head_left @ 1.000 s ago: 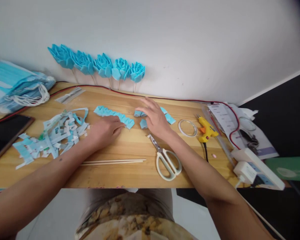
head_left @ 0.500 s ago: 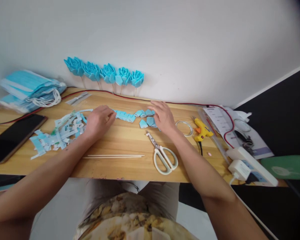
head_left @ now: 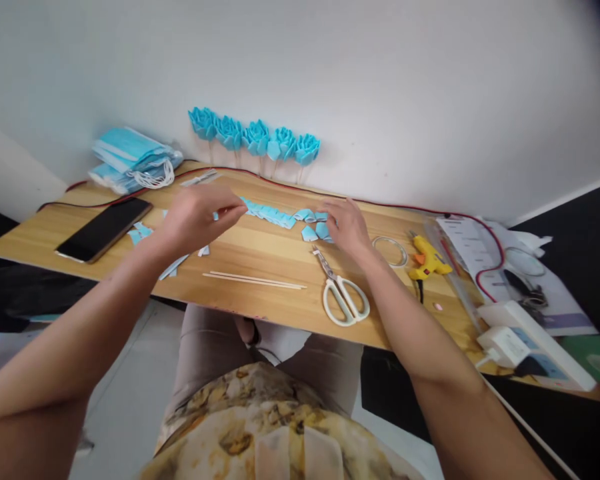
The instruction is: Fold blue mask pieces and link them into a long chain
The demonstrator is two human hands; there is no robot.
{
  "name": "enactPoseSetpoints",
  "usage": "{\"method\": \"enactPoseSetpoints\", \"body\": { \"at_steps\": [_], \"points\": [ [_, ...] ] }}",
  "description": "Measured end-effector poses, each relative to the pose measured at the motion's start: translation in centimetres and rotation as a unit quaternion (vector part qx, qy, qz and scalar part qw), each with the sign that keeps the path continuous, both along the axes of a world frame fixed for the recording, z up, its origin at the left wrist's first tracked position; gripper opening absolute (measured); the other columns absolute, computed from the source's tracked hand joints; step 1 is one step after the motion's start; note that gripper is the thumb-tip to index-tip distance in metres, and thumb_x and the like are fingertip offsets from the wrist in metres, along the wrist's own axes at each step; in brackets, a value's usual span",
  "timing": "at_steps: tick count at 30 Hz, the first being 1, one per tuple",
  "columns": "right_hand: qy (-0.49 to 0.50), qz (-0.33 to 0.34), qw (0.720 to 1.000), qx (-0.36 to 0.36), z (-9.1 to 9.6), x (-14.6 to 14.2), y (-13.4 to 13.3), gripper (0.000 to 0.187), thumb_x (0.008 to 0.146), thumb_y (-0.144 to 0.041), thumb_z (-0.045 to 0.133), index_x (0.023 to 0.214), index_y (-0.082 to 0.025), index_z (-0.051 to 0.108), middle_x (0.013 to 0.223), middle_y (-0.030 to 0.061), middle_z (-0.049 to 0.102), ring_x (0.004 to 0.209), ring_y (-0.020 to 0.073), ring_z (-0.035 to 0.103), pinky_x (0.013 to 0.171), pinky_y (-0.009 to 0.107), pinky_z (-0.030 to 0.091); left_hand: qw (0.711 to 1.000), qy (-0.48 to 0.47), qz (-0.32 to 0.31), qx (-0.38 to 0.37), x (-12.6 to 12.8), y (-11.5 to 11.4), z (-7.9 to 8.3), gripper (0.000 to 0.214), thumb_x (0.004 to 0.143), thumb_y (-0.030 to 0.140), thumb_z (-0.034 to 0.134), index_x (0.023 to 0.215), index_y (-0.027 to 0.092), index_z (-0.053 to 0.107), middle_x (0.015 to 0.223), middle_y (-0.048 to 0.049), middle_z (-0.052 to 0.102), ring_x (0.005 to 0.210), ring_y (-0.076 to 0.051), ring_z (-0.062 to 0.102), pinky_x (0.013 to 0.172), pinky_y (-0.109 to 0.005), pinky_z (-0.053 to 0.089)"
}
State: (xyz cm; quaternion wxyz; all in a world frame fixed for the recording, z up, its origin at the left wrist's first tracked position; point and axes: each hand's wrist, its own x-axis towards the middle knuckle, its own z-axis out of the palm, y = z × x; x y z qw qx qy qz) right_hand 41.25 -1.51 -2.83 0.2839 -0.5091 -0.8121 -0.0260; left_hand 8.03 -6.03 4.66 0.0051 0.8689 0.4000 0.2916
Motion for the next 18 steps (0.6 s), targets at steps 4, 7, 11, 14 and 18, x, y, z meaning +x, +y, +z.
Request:
{"method": "enactPoseSetpoints", "body": {
  "at_steps": [4,7,11,14,18],
  "points": [
    [-0.010,0.008,1.000,-0.017,-0.2,-0.2,-0.1,0.039,0.086,-0.011,0.043,0.109,-0.020,0.074,0.128,0.0098,0.070,0.123,0.0255,0.061,0.118,0.055,0.029,0.998,-0.057,-0.015,0.017,-1.6,-5.9,1.1,0.031,0.097,0.036,0.052,0.080,0.016,0.069,0.075,-0.0032,0.071,0.069,-0.014,0.064,0.067,-0.025,0.044],
    [-0.009,0.013,1.000,-0.021,-0.4,-0.2,0.1,0.040,0.085,-0.010,0.043,0.108,-0.020,0.074,0.123,0.0092,0.072,0.122,0.0255,0.061,0.118,0.054,0.028,0.996,-0.066,-0.037,-0.048,-3.0,-9.2,0.2,0.025,0.096,0.033,0.055,0.083,0.017,0.070,0.076,-0.0029,0.073,0.069,-0.014,0.065,0.067,-0.024,0.046],
    [-0.018,0.024,0.999,-0.021,-0.7,-0.4,0.3,0.039,0.085,-0.011,0.043,0.105,-0.020,0.075,0.119,0.0082,0.074,0.116,0.0255,0.064,0.112,0.051,0.036,0.990,-0.075,-0.034,-0.113,-4.8,-11.8,-1.5,0.020,0.095,0.031,0.058,0.088,0.019,0.071,0.075,-0.0022,0.073,0.067,-0.013,0.065,0.065,-0.023,0.046],
    [-0.020,0.032,0.999,-0.025,-0.8,-0.7,0.3,0.038,0.085,-0.011,0.043,0.103,-0.021,0.076,0.117,0.0072,0.074,0.114,0.0254,0.065,0.109,0.048,0.039,0.982,-0.075,-0.015,-0.172,-5.7,-12.7,-3.2,0.021,0.095,0.033,0.058,0.094,0.019,0.073,0.086,-0.0043,0.075,0.075,-0.015,0.067,0.067,-0.022,0.048],
    [-0.015,0.026,0.999,-0.036,-1.1,-0.8,0.3,0.039,0.085,-0.010,0.044,0.104,-0.022,0.075,0.121,0.0066,0.073,0.118,0.0252,0.064,0.113,0.051,0.036,0.961,-0.069,0.001,-0.266,-6.6,-13.5,-6.1,0.028,0.097,0.040,0.055,0.103,0.021,0.074,0.098,-0.0047,0.077,0.085,-0.016,0.070,0.074,-0.022,0.052]
  ]
}}
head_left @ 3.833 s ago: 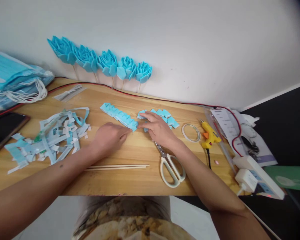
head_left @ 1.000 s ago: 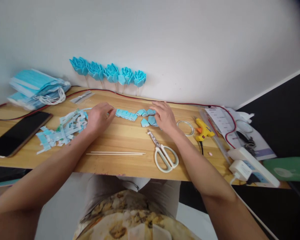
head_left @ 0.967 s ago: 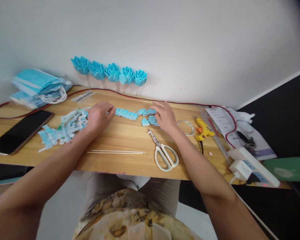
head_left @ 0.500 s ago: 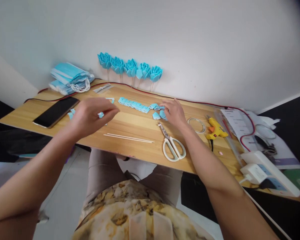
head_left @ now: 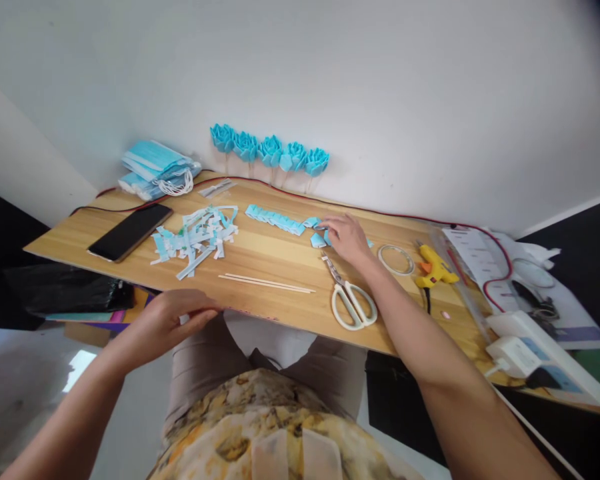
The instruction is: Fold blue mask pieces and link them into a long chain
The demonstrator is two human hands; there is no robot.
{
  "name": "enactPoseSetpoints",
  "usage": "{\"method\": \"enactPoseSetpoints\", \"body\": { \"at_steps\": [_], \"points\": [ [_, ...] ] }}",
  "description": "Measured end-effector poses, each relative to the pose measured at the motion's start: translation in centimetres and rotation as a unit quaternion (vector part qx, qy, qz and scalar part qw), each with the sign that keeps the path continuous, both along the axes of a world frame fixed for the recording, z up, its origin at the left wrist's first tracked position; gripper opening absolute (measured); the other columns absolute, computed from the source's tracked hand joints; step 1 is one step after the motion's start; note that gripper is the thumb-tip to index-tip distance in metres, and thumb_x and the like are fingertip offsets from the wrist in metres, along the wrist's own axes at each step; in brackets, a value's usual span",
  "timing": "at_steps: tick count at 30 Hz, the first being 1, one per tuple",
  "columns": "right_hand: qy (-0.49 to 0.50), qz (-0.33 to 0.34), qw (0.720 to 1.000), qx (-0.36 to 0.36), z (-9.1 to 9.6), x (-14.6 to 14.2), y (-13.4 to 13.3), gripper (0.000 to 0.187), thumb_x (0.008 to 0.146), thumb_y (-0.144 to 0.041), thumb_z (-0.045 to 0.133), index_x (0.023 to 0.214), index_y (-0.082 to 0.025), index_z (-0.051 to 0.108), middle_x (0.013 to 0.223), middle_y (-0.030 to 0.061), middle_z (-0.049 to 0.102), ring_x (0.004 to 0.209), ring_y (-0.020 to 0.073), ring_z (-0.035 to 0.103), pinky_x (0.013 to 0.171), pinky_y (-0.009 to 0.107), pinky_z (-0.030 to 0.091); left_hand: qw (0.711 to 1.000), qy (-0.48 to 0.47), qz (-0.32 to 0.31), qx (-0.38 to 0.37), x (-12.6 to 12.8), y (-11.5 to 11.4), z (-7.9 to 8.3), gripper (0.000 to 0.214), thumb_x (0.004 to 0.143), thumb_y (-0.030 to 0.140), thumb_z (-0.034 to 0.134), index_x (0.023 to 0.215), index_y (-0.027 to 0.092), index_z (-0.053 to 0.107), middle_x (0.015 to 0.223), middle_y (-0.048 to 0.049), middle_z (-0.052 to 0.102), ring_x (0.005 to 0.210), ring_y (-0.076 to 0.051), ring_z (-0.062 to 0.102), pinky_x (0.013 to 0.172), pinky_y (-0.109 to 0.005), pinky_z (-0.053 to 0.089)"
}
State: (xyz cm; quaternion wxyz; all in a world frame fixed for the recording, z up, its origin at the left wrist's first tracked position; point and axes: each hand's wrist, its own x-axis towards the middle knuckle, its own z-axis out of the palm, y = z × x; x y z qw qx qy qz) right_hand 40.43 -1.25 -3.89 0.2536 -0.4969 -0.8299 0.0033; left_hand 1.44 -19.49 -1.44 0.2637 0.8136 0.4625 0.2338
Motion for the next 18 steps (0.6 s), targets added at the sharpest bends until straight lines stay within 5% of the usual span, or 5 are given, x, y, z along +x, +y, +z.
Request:
{"method": "enactPoseSetpoints", "body": {
  "at_steps": [8,18],
  "points": [
    [-0.004,-0.007,1.000,-0.012,-0.2,0.9,0.2,0.039,0.085,-0.009,0.043,0.103,-0.021,0.076,0.120,0.0085,0.074,0.118,0.0249,0.065,0.114,0.052,0.036,0.984,0.054,-0.002,-0.170,-0.8,-0.6,-5.5,0.039,0.096,0.051,0.050,0.115,0.028,0.075,0.113,-0.0029,0.076,0.096,-0.020,0.072,0.083,-0.024,0.055],
    [-0.001,-0.011,1.000,-0.022,-0.1,0.8,-0.1,0.040,0.086,-0.011,0.043,0.104,-0.025,0.077,0.122,0.0054,0.073,0.119,0.0239,0.065,0.117,0.055,0.033,0.960,0.072,0.001,-0.272,-0.2,-0.9,-7.9,0.047,0.094,0.053,0.049,0.123,0.025,0.072,0.123,-0.0061,0.073,0.103,-0.025,0.070,0.090,-0.031,0.053]
  ]
}}
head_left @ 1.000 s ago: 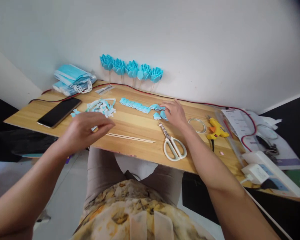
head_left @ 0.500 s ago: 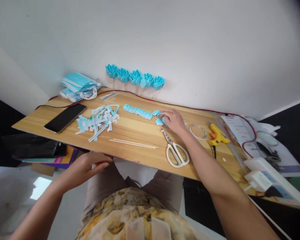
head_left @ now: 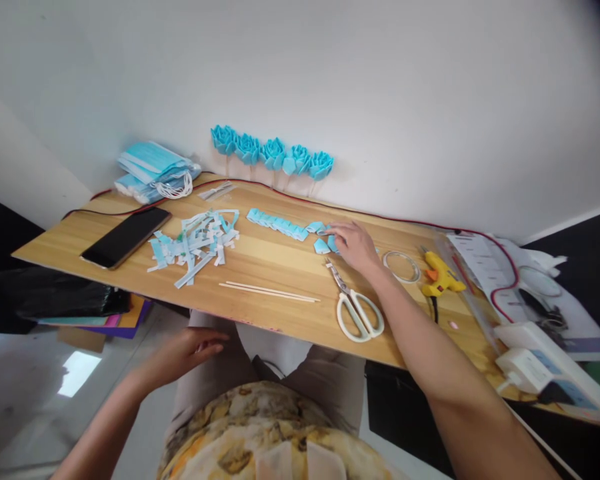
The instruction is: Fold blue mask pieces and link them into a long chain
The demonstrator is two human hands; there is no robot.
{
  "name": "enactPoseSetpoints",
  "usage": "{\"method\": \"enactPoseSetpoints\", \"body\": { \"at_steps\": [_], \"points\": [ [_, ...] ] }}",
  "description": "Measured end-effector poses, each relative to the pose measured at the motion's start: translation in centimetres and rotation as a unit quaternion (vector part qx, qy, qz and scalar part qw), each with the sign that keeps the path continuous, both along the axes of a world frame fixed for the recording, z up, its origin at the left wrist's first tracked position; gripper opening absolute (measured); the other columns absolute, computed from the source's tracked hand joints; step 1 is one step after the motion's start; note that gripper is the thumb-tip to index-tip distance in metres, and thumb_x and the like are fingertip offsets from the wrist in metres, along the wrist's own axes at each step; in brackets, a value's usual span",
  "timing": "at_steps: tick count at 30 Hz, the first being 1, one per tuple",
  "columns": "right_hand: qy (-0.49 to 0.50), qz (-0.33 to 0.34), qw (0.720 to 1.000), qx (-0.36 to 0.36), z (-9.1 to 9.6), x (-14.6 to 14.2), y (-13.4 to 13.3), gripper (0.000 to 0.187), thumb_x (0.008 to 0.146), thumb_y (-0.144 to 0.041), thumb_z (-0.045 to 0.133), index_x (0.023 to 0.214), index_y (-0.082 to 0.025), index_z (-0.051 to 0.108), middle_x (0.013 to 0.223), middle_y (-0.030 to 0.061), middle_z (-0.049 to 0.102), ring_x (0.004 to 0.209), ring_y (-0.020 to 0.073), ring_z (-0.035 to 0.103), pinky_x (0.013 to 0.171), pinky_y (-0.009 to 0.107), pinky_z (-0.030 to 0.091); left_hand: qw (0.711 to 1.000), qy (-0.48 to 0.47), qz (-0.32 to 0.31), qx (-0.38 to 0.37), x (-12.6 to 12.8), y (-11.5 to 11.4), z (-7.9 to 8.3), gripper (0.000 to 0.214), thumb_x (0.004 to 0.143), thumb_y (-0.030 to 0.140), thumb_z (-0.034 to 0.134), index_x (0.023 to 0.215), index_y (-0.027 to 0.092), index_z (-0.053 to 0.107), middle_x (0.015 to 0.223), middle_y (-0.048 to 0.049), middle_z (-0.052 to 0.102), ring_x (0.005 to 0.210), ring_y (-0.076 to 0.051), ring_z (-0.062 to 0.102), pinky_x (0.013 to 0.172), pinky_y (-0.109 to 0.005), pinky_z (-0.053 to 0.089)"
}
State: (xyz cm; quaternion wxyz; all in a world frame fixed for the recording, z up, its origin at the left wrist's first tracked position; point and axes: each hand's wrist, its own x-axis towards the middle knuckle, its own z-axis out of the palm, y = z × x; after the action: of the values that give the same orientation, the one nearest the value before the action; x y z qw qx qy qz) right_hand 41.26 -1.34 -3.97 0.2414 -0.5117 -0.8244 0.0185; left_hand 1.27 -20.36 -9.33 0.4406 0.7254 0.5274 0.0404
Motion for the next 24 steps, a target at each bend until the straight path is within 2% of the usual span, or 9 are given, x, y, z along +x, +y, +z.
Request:
{"method": "enactPoseSetpoints", "body": {
  "at_steps": [5,10,16,20,24],
  "points": [
    [0.005,0.007,1.000,0.000,-0.3,-0.1,-0.2,0.038,0.088,-0.014,0.044,0.104,-0.025,0.075,0.119,0.0051,0.074,0.121,0.0246,0.064,0.116,0.056,0.034,1.000,0.009,0.014,-0.014,-0.9,-1.1,-1.6,0.049,0.094,0.056,0.047,0.123,0.025,0.072,0.120,-0.0072,0.074,0.100,-0.028,0.071,0.088,-0.031,0.053],
    [0.003,0.014,1.000,0.002,-0.2,-0.2,-0.3,0.037,0.089,-0.015,0.042,0.104,-0.025,0.075,0.117,0.0043,0.075,0.120,0.0233,0.064,0.117,0.054,0.033,1.000,-0.005,0.019,-0.021,-1.4,-2.0,-2.2,0.053,0.094,0.057,0.045,0.126,0.023,0.070,0.123,-0.0084,0.072,0.104,-0.028,0.069,0.088,-0.032,0.052],
    [0.017,-0.005,1.000,0.009,0.3,0.1,-0.9,0.037,0.090,-0.017,0.041,0.105,-0.023,0.074,0.120,0.0068,0.074,0.120,0.0245,0.065,0.114,0.053,0.036,0.999,0.011,0.034,-0.034,-2.5,-2.4,-3.3,0.056,0.093,0.058,0.041,0.122,0.020,0.070,0.116,-0.0109,0.074,0.097,-0.028,0.069,0.085,-0.034,0.051],
    [0.027,-0.009,0.999,0.017,0.2,0.7,-1.8,0.034,0.090,-0.018,0.043,0.103,-0.022,0.074,0.117,0.0079,0.075,0.116,0.0252,0.067,0.111,0.053,0.039,0.998,0.019,0.050,-0.043,-4.0,-2.6,-5.5,0.056,0.092,0.057,0.040,0.120,0.019,0.070,0.101,-0.0106,0.075,0.086,-0.026,0.069,0.078,-0.033,0.050],
    [0.045,-0.011,0.999,0.029,0.1,1.3,-2.6,0.032,0.091,-0.019,0.044,0.103,-0.025,0.073,0.117,0.0054,0.075,0.114,0.0246,0.067,0.112,0.053,0.038,0.994,0.023,0.069,-0.078,-5.8,-2.8,-9.0,0.064,0.089,0.063,0.039,0.117,0.014,0.070,0.085,-0.0104,0.072,0.074,-0.024,0.065,0.070,-0.032,0.049]
  ]
}}
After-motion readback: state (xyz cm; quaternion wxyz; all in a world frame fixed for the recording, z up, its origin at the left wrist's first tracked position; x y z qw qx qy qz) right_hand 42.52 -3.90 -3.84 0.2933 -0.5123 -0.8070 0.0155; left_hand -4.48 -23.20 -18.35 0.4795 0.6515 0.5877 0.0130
